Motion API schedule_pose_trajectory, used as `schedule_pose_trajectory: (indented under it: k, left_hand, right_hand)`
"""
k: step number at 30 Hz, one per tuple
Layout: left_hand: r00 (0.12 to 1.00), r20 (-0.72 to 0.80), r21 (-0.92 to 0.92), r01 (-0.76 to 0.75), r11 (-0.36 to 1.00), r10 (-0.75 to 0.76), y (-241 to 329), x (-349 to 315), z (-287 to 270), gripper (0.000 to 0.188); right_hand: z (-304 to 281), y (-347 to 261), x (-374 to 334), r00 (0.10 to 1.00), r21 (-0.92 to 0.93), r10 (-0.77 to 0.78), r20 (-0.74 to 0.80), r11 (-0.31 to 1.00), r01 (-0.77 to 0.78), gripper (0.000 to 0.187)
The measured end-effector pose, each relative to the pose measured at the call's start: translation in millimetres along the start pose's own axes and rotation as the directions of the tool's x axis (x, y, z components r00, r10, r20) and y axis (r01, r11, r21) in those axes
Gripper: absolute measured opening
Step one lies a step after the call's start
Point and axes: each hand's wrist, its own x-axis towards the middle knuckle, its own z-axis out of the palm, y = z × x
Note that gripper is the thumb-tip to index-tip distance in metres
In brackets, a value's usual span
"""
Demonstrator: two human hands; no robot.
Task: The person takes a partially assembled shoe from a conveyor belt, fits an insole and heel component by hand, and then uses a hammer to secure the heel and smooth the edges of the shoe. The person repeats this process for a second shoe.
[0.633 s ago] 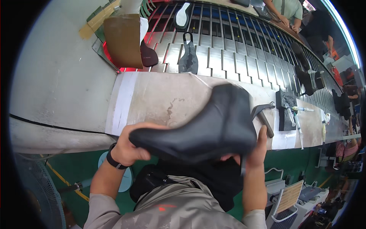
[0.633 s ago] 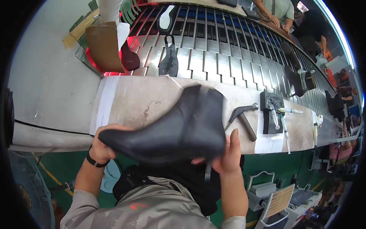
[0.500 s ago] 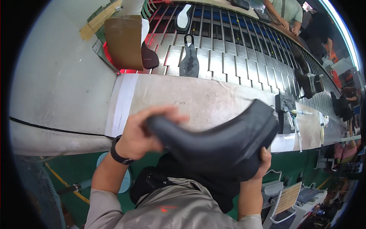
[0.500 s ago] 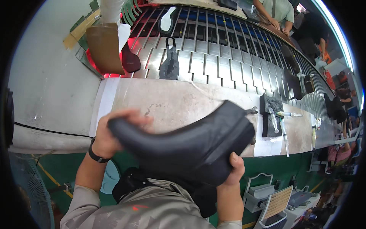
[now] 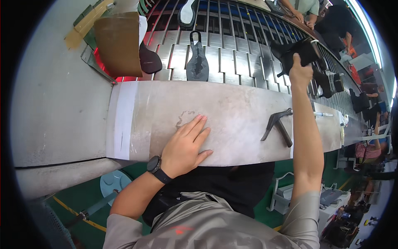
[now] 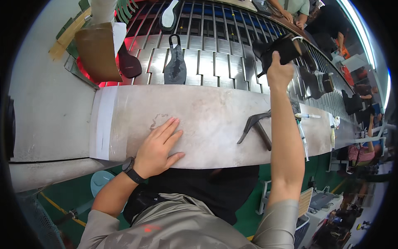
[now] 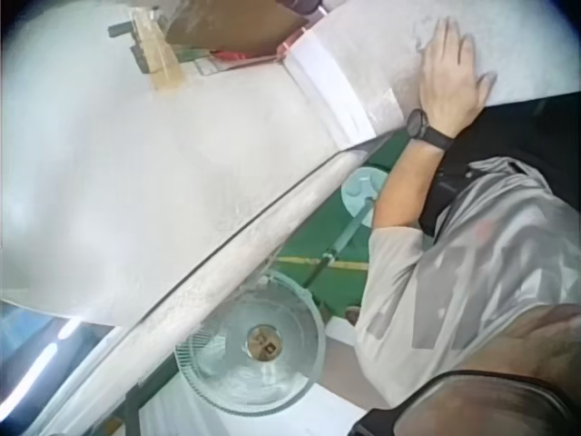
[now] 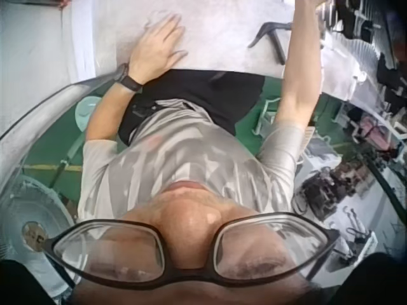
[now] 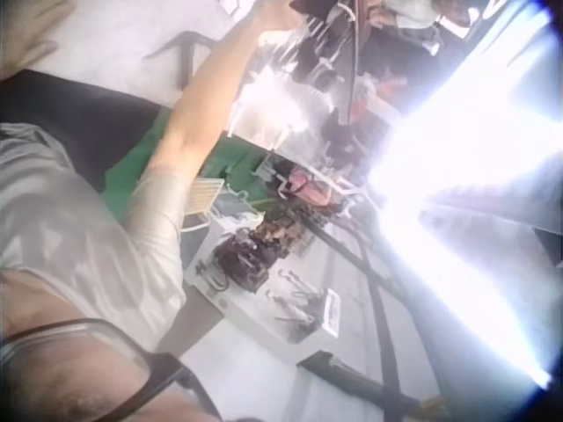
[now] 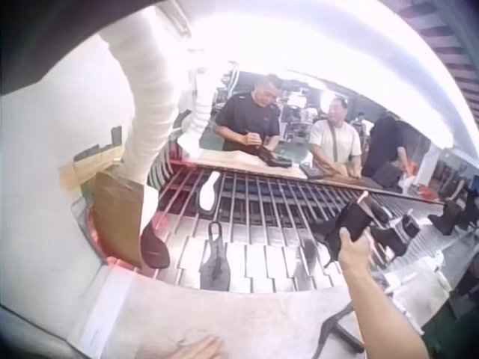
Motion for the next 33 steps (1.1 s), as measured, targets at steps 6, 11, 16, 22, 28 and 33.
schedule_pose_trajectory:
  k: [6, 11, 16, 22, 28, 33]
  left_hand:
    - [1.000, 0.015, -0.142, -0.023, 0.990, 0.026, -7.3, 17.0, -16.7, 0.060]
    - [0.955, -0.095, -0.481, 0.202, 0.853, -0.280, -66.6, 119.8, -18.5, 0.065]
    - [0.785, -0.454, -0.091, 0.429, 0.899, -0.421, -218.9, 260.5, 7.0, 0.076]
    - [0.846, -0.393, -0.092, 0.353, 0.931, -0.360, -253.8, 320.7, 5.3, 0.036]
    - [0.943, -0.329, -0.444, -0.118, 0.888, -0.039, -53.1, 331.4, -34.7, 0.022]
    - [0.832, -0.011, -0.504, -0.484, 0.716, 0.555, 27.3, 304.7, -18.8, 0.037]
  right_hand:
    - [20.9, 58.1, -10.2, 0.980, -0.116, 0.110, 0.164, 0.989, -0.092, 0.068]
    - [-4.4, 42.8, -50.1, 0.995, -0.029, 0.087, 0.045, 0.996, -0.086, 0.071]
    - [-10.7, 28.0, -94.0, 0.912, 0.372, 0.127, 0.391, 0.884, -0.282, 0.027]
    - [-15.7, 24.6, -93.9, 0.849, 0.564, 0.148, 0.506, 0.688, -0.456, 0.024]
    - [-43.8, 2.9, -92.8, 0.755, 0.604, 0.082, 0.651, 0.547, -0.580, 0.063]
    - [-45.8, 17.9, -91.8, 0.686, 0.666, -0.106, 0.720, 0.380, -0.642, 0.069]
